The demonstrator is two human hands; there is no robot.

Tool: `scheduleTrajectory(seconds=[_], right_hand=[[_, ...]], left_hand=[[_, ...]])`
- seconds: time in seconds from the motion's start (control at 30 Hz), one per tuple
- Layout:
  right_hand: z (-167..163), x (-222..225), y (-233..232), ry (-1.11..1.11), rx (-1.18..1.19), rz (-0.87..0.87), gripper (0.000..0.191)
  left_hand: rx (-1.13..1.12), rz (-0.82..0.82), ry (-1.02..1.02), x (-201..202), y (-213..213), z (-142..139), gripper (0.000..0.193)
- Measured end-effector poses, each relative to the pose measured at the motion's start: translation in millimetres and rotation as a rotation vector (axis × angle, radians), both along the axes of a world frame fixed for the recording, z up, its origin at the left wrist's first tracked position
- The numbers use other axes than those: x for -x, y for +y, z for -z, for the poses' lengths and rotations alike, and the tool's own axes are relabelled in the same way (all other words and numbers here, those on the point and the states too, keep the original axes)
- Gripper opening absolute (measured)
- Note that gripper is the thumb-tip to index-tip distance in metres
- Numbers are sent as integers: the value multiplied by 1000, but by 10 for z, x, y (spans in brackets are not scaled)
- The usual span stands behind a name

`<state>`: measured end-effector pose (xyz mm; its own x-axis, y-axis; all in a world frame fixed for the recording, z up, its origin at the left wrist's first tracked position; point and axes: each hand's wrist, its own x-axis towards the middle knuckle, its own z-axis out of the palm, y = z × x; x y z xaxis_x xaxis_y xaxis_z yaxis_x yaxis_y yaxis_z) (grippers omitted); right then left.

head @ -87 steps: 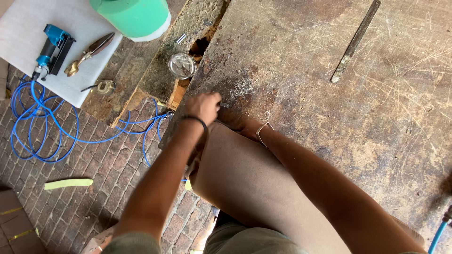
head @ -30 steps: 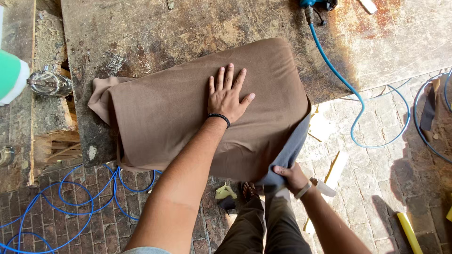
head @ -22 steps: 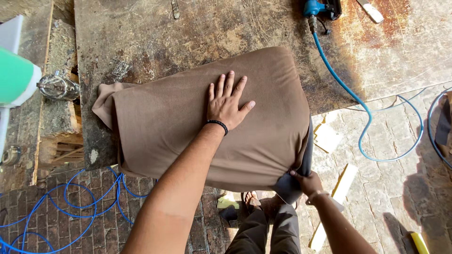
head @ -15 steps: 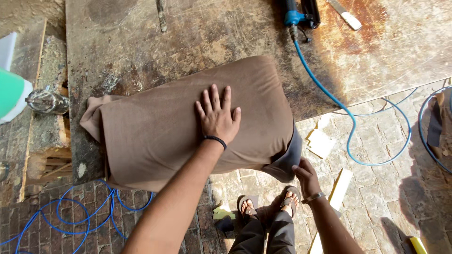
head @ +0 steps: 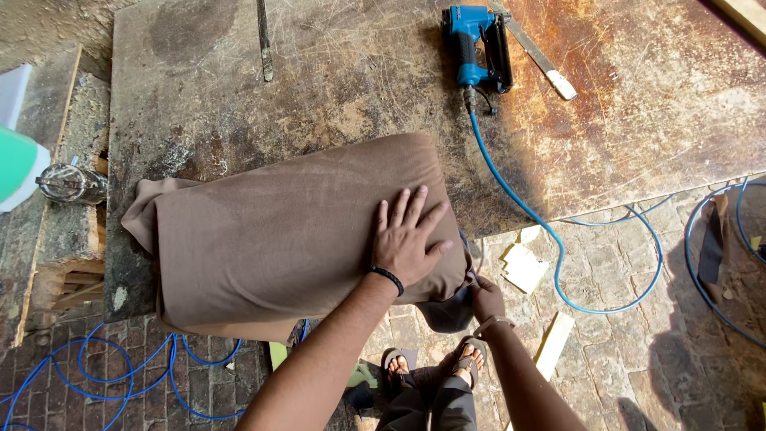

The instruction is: The person wraps a rectangular cushion with brown fabric, folds and smooths the edges, and secures the fabric using a pneumatic staple gun. The person repeatedly adjusts the fabric and staples it to the cushion base.

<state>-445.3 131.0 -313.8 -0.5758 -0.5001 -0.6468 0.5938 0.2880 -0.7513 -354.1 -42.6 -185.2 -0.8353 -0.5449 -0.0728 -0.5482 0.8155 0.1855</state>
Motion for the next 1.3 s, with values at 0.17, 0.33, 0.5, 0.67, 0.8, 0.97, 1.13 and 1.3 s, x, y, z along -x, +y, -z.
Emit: scheduleTrajectory(seconds=[0.17,0.33,0.5,0.67,0.8,0.97,1.13,1.3], right_hand=[[-340,21,131,441,-138,-114,35],[-885,183,-272,606,105,-153,54],[-962,417,-1190,605,83,-461,90],[-1069,518,-1558,23,-21,-636,100],[-1323,8,-1391,-239,231,-829,100],[-1870,-950,-1393,-303,452,-708,88],[-2758,-1362,-1509,-42,580,-595,69],[-3776,-1244,-1317,-235,678,-447,65]], left_hand=[[31,-271,64,290,-389,52,75],[92,-218,133,217,-366,103,73],[28,-317,165,-395,-220,130,68],[66,-1055,-115,-1487,-61,90,82],[-194,-1678,784,-1959,74,24,92],[-680,-1790,1710,-2365,-31,-219,83],[-666,-1459,1959,-2589,48,-810,75],[-626,-1458,1815,-2518,131,-1671,75]])
